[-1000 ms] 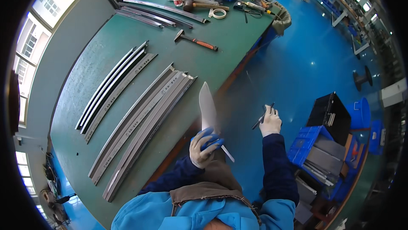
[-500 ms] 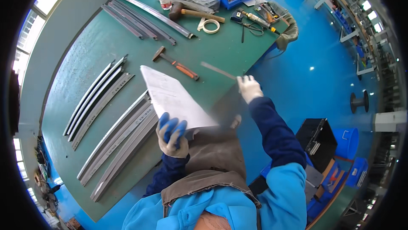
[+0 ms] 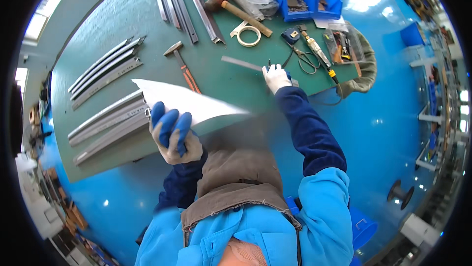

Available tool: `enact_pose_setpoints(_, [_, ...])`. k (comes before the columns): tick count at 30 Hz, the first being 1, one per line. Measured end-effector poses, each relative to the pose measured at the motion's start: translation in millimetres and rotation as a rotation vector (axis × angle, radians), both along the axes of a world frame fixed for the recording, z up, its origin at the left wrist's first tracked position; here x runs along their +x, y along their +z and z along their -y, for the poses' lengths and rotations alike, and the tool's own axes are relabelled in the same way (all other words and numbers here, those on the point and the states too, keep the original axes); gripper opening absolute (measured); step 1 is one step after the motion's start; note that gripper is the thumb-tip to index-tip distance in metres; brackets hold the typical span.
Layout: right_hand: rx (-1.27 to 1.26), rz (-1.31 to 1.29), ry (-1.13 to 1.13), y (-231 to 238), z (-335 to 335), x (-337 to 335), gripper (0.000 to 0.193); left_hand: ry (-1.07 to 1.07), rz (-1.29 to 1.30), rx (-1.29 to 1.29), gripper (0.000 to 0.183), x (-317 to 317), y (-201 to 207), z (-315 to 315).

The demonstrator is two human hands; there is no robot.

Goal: Measuring and marking aluminum profiles using a ruler and marker according to a technical drawing.

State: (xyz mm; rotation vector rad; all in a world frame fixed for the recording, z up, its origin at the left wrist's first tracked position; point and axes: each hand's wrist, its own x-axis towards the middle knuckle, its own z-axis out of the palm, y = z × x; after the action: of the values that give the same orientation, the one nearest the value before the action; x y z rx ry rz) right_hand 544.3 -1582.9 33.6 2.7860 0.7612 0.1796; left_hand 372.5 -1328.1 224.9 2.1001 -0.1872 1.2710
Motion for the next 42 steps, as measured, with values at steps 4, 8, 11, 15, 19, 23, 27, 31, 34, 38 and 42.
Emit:
enact_pose_setpoints(4, [-0.017, -0.043, 0.002, -5.4, 14.6, 33.9, 0.035, 0.062, -0.18, 0.02, 0.038, 8.7, -40.1, 17.4])
enact_pose_setpoints(8, [-0.072, -0.086, -0.004, -13.0, 31.3, 43.6, 0.041, 0.094, -0.471, 0.049, 0.036, 3.2, -116.5, 25.0])
enact_pose_setpoints(11, [-0.077, -0.057, 0.027, -21.3, 45.4, 40.0, 0.047, 0.121, -0.685, 0.195, 0.032, -4.5, -164.1, 25.6])
enact_pose_setpoints(15, [-0.001, -0.133, -0.037, -26.2, 63.4, 35.7, 0.051, 0.151, -0.895, 0.211, 0.029, -5.7, -187.5, 24.0])
enact_pose_setpoints(19, [-0.008, -0.148, -0.057, -20.1, 74.7, 40.4, 0.052, 0.093, -1.033, 0.208, 0.027, -1.5, -183.3, 45.0])
enact_pose_setpoints(23, [0.003, -0.227, -0.022, -13.0, 69.2, 48.4, 0.051, 0.1, -1.145, 0.129, 0.026, -4.5, -177.2, 67.1])
enact_pose_setpoints(27, [0.022, -0.365, -0.095, -2.3, 68.5, 54.9, 0.05, 0.178, -1.143, -0.076, 0.025, 0.2, -168.2, 97.7])
enact_pose_setpoints(31, [0.057, -0.42, -0.046, 10.8, 78.9, 58.7, 0.049, 0.344, -1.284, 0.012, 0.028, 22.1, -145.6, 155.0])
enact_pose_setpoints(34, [0.175, -0.424, 0.052, 24.5, 99.8, 76.2, 0.048, 0.371, -1.366, 0.087, 0.039, 43.2, -137.4, 185.5])
enact_pose_setpoints(38, [0.719, -0.319, 0.046, 51.1, 140.9, 111.7, 0.045, 0.653, -1.459, 0.148, 0.044, 53.9, -134.5, 220.3])
enact_pose_setpoints(42, [1.03, -0.211, -0.218, 78.4, 204.4, 165.3, 0.04, 0.854, -1.375, 0.101, 0.05, 56.8, -146.3, 223.5])
